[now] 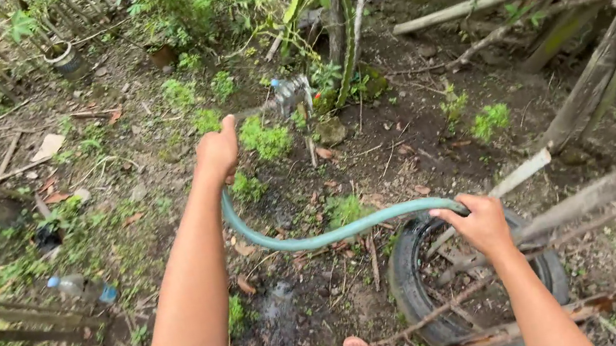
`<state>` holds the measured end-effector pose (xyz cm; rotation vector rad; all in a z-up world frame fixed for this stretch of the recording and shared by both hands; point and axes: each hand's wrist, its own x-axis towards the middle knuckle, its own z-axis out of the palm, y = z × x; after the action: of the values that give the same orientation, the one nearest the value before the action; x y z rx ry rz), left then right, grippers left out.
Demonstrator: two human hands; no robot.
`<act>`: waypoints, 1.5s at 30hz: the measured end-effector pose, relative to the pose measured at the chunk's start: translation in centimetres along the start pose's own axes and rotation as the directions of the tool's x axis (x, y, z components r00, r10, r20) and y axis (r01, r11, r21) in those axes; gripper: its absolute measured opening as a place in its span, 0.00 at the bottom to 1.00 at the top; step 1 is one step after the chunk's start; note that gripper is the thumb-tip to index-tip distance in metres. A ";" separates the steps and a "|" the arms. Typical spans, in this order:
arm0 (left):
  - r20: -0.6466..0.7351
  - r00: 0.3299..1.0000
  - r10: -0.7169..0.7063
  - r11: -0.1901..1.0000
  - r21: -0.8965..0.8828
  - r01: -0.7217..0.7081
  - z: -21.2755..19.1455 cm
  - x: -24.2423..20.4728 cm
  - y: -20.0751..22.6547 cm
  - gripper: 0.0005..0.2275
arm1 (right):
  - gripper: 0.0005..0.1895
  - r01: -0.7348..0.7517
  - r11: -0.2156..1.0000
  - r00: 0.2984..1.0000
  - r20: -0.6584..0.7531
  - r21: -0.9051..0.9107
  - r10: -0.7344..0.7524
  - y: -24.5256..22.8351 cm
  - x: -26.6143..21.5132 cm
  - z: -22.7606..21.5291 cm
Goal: The person uses a garden hose to water small plants and the surrounding soil in a backyard garden area. They move the hose back and forth to cover different spots, occasionally stepping around obstacles like a tire and wooden sticks.
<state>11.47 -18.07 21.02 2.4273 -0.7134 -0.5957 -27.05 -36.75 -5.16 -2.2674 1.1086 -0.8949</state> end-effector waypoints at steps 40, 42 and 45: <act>0.230 0.970 0.074 0.916 -0.401 0.025 7.2 19.2 -8.6 0.23 | 0.28 -0.259 0.914 0.965 -0.049 -0.311 0.257 -10.9 -1.9 -1.0; 0.266 0.959 0.096 0.905 -0.424 0.027 6.8 18.4 -8.9 0.24 | 0.26 -0.209 0.920 0.975 -0.006 -0.333 0.220 -11.7 -2.3 -1.1; 0.274 0.957 0.099 0.911 -0.411 0.024 6.5 18.0 -8.7 0.22 | 0.26 -0.201 0.920 0.976 0.012 -0.336 0.217 -11.4 -2.3 -0.9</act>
<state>24.87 -24.91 6.25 1.9512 -0.6681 -0.9934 -22.88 -28.50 1.91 -2.3553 1.5443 -0.5978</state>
